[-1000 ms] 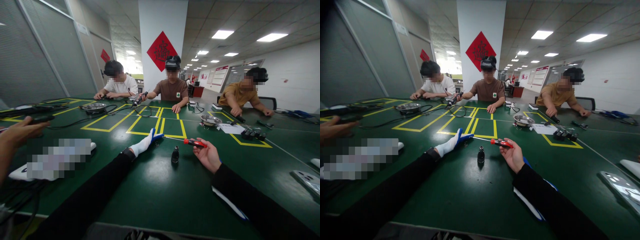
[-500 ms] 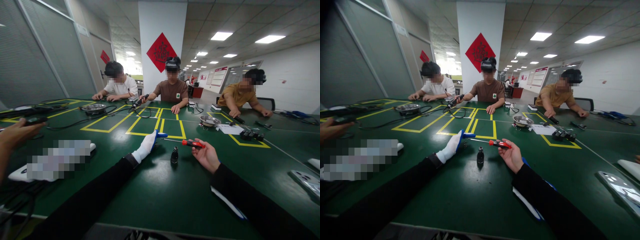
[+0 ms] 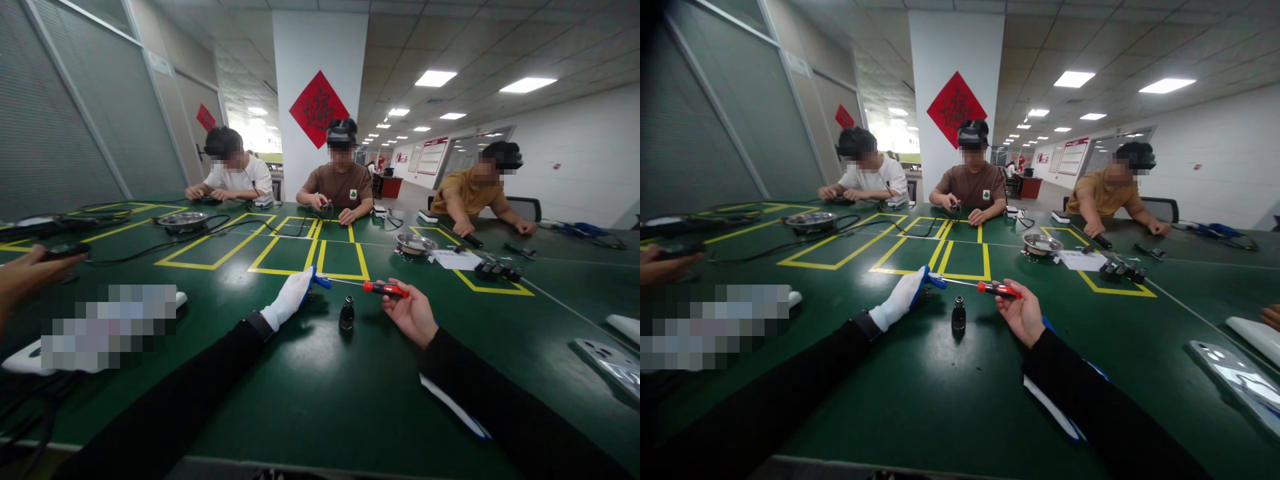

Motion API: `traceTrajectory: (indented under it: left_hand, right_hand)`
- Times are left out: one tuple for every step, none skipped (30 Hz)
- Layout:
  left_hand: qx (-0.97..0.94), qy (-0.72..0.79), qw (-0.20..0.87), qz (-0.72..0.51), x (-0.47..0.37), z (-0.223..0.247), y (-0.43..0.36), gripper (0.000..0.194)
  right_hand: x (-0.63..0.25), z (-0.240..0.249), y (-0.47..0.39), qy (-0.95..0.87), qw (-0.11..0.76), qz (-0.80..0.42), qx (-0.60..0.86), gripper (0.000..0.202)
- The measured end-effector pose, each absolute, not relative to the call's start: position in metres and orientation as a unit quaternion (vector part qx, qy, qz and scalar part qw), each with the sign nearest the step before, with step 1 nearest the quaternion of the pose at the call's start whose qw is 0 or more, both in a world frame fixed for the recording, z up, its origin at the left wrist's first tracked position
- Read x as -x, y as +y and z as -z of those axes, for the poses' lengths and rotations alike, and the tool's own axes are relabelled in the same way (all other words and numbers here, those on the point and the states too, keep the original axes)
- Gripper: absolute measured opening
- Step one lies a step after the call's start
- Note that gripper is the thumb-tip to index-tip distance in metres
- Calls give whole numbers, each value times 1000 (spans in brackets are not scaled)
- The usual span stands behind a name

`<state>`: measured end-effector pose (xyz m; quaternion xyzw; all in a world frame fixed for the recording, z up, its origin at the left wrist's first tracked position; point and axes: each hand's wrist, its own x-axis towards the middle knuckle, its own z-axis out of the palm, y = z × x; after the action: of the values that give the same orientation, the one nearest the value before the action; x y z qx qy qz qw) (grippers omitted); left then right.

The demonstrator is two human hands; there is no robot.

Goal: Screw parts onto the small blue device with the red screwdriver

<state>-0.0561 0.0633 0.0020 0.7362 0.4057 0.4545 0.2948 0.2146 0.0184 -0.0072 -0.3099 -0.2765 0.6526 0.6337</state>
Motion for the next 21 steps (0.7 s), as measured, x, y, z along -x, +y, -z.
traceTrajectory:
  left_hand:
    - [-730,411,296,-460,56,-1,64,59]
    - [-719,421,297,-467,55,0,64,58]
    - [-707,431,299,-474,55,1,65,57]
    - [-698,437,303,-480,55,2,67,56]
    - [-690,441,306,-485,54,4,68,53]
    - [-686,444,308,-487,54,6,69,51]
    - [-686,444,311,-485,54,7,70,48]
    - [-689,444,314,-480,54,8,71,46]
    - [-691,444,317,-474,54,9,71,44]
    - [-694,443,320,-470,54,10,71,43]
    - [-697,439,322,-466,55,11,70,41]
    - [-703,431,323,-464,55,11,69,40]
    - [-708,424,322,-463,55,11,68,40]
    - [-714,417,320,-463,55,11,66,39]
    - [-718,414,313,-465,54,11,65,39]
    - [-719,415,301,-469,54,10,65,38]
    - [-719,421,284,-474,54,10,64,38]
    - [-718,429,263,-481,53,10,64,38]
    - [-717,438,239,-486,53,10,64,38]
    - [-716,450,215,-488,54,9,64,38]
    - [-714,463,194,-487,54,8,64,39]
  right_hand:
    - [-214,7,18,-277,633,-653,310,14]
    - [-214,7,18,-277,632,-654,310,14]
    - [-214,6,18,-277,631,-655,311,14]
    - [-214,6,18,-278,630,-655,312,14]
    - [-213,5,17,-279,629,-655,313,14]
    - [-213,5,17,-281,629,-654,313,14]
    - [-212,5,17,-283,628,-653,313,14]
    - [-212,4,17,-285,628,-653,313,14]
    - [-212,5,17,-288,627,-653,313,14]
    - [-212,5,17,-289,626,-653,313,13]
    - [-212,5,17,-290,626,-653,313,13]
    - [-212,6,18,-289,626,-653,313,13]
    - [-212,7,18,-288,626,-653,313,13]
    - [-213,7,18,-288,627,-653,312,13]
    - [-213,7,18,-288,629,-651,312,13]
    - [-213,7,18,-290,632,-647,312,12]
    - [-212,7,17,-295,636,-641,313,12]
    - [-211,6,15,-304,639,-634,313,11]
    - [-210,5,13,-318,640,-625,313,10]
    - [-208,3,11,-337,637,-618,312,9]
    - [-206,2,8,-362,628,-615,311,9]
